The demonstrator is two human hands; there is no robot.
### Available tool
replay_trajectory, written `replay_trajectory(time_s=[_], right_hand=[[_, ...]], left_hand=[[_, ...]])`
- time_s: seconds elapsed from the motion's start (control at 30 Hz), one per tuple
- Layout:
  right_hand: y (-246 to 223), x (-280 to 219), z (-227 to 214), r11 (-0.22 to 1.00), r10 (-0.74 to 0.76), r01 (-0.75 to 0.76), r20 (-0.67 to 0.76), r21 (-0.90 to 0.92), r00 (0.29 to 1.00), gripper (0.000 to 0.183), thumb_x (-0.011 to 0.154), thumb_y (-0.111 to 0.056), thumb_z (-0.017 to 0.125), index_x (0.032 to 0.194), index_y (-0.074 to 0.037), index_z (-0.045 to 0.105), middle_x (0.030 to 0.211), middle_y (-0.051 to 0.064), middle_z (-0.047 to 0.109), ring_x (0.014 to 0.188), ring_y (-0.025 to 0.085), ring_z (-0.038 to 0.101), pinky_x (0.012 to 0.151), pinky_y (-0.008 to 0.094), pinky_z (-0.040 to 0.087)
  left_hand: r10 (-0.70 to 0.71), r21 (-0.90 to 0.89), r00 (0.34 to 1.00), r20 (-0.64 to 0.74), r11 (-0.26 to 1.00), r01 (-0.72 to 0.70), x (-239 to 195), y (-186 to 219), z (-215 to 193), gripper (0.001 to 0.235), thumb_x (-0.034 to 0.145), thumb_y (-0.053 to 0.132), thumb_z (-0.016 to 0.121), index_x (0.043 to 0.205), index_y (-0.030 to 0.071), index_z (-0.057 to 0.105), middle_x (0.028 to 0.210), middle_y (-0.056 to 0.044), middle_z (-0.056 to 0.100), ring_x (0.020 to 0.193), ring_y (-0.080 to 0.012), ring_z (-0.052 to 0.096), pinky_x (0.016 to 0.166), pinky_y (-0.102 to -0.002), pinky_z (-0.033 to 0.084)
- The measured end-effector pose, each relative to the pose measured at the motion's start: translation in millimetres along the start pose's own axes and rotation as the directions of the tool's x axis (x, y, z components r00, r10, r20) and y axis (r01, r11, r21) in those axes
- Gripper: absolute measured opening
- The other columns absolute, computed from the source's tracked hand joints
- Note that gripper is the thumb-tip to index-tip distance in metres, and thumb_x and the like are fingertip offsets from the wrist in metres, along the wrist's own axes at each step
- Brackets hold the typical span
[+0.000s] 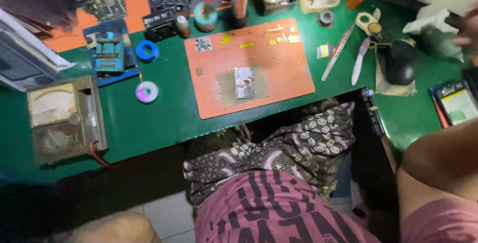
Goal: The person cleans a small circuit board with a toothbrush and tissue, then uses tweezers to handle a tiny component. They apply flux, solder the component with a soldering iron, and clean the area again. The person works on a green workbench with various tools and electronic parts visible.
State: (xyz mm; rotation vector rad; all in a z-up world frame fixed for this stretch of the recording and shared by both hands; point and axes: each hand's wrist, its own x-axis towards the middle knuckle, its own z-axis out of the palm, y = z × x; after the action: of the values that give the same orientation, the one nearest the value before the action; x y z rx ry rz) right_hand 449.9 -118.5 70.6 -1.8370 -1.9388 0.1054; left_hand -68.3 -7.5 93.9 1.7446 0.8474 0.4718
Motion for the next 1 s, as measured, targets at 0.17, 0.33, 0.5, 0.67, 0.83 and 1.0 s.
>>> replay_trajectory(time_s=[0.17,0.33,0.5,0.67,0.83,1.0], right_hand=[[-76.5,42.4,18.8,0.988,0.122,-0.118,0.037,-0.101,0.992,0.020,0.098,-0.007,0.072,0.107,0.008,0.064,0.084,0.016,0.059,0.070,0.021,0.051,0.061,0.031,0.040],[-75.9,77.5,59.5,0.707,0.573,-0.400,0.140,-0.583,0.808,0.027,0.084,-0.040,0.045,0.086,-0.022,0.065,0.090,0.009,0.064,0.086,0.033,0.058,0.058,0.047,0.049],[-40.4,73.4,54.5,0.612,0.659,-0.467,0.084,-0.638,0.747,0.036,0.087,-0.040,0.044,0.074,-0.014,0.064,0.075,0.011,0.064,0.072,0.035,0.063,0.057,0.040,0.048],[-86.0,93.5,40.4,0.610,0.785,-0.532,0.356,-0.588,0.507,0.054,0.086,-0.044,0.037,0.061,-0.004,0.063,0.068,0.011,0.064,0.069,0.028,0.059,0.064,0.040,0.048],[-74.1,97.9,63.6,0.600,0.795,-0.541,0.364,-0.589,0.485,0.032,0.075,-0.031,0.041,0.096,-0.015,0.059,0.089,0.014,0.060,0.084,0.035,0.057,0.065,0.042,0.048],[-89.9,104.7,40.3,0.508,0.853,-0.559,0.292,-0.656,0.432,0.040,0.069,-0.037,0.046,0.076,-0.001,0.060,0.081,0.020,0.063,0.076,0.036,0.061,0.063,0.040,0.048]], left_hand=[[-0.636,0.191,0.556,0.535,0.733,0.653,22.1,22.7,28.8,0.021,0.079,0.011,0.042,0.087,-0.003,0.055,0.078,-0.022,0.060,0.068,-0.0317,0.056,0.066,-0.043,0.044],[-0.044,0.493,0.776,0.629,0.795,-0.354,59.5,53.0,46.6,0.006,0.069,0.014,0.053,0.068,0.008,0.053,0.067,-0.009,0.057,0.061,-0.0274,0.054,0.055,-0.040,0.041],[0.193,0.588,0.712,0.675,0.442,-0.678,113.7,24.3,29.9,0.005,0.071,0.017,0.053,0.072,0.017,0.058,0.072,0.000,0.059,0.070,-0.0240,0.054,0.056,-0.038,0.038],[0.295,0.478,0.771,0.565,0.644,-0.597,159.2,-12.7,19.5,0.027,0.067,0.006,0.055,0.092,0.013,0.063,0.091,-0.001,0.062,0.087,-0.0203,0.056,0.075,-0.035,0.040],[0.423,0.489,0.773,0.473,0.603,-0.630,166.6,-40.0,32.8,0.044,0.064,0.004,0.047,0.104,0.016,0.060,0.106,0.001,0.059,0.099,-0.0183,0.052,0.079,-0.038,0.031],[0.452,0.458,0.764,0.462,0.616,-0.641,169.3,-44.2,34.8,0.046,0.063,0.004,0.045,0.105,0.015,0.059,0.103,-0.001,0.058,0.093,-0.0197,0.052,0.074,-0.037,0.029]])
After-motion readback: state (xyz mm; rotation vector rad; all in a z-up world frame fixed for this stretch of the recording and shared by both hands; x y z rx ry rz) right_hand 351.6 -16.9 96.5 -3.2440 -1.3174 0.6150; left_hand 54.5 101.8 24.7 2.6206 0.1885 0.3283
